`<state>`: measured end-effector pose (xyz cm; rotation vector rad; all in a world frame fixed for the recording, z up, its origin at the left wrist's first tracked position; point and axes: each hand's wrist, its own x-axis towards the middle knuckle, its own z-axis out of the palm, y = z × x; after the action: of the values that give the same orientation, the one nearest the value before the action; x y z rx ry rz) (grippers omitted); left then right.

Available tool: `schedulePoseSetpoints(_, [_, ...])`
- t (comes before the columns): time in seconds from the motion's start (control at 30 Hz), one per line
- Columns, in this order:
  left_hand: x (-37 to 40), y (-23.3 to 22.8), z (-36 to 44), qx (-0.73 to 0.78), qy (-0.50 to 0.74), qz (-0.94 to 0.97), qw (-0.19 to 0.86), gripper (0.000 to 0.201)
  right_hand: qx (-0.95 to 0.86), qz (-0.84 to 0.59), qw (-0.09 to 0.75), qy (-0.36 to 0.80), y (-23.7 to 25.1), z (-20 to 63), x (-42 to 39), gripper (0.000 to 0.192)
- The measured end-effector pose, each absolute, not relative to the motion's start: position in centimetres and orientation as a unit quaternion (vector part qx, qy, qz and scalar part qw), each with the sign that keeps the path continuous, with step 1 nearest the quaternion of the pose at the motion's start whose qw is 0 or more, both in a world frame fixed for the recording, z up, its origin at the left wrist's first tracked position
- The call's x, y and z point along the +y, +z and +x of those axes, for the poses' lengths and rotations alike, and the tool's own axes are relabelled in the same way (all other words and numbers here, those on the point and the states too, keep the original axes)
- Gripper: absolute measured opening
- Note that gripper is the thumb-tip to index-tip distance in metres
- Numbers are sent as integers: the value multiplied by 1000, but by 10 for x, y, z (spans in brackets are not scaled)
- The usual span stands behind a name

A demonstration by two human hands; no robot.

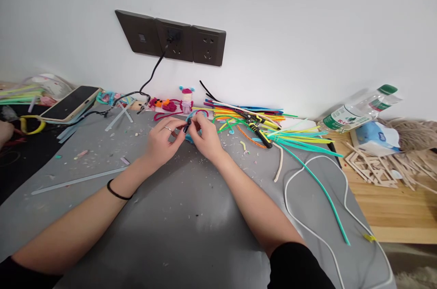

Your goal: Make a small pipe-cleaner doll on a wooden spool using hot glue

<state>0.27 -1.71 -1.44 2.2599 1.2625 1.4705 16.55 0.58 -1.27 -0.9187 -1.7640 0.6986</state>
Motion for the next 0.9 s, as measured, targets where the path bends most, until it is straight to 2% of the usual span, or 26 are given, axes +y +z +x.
schedulePoseSetpoints(0.27, [-13,-17,-1,441,451,775,31,18,-737,-378,486,279,-15,165,8,15])
schedulePoseSetpoints(0.6, [-14,-14,-1,428,485,760,67,12,-713,-404,492,295,-11,167,7,18])
schedulePoseSetpoints(0.73, [-9,-14,-9,457,462,756,78,16,-692,-412,509,303,-9,172,10,26])
schedulePoseSetpoints(0.9, [2,-21,-17,402,344,839,127,27,-643,-440,551,299,-6,185,18,52])
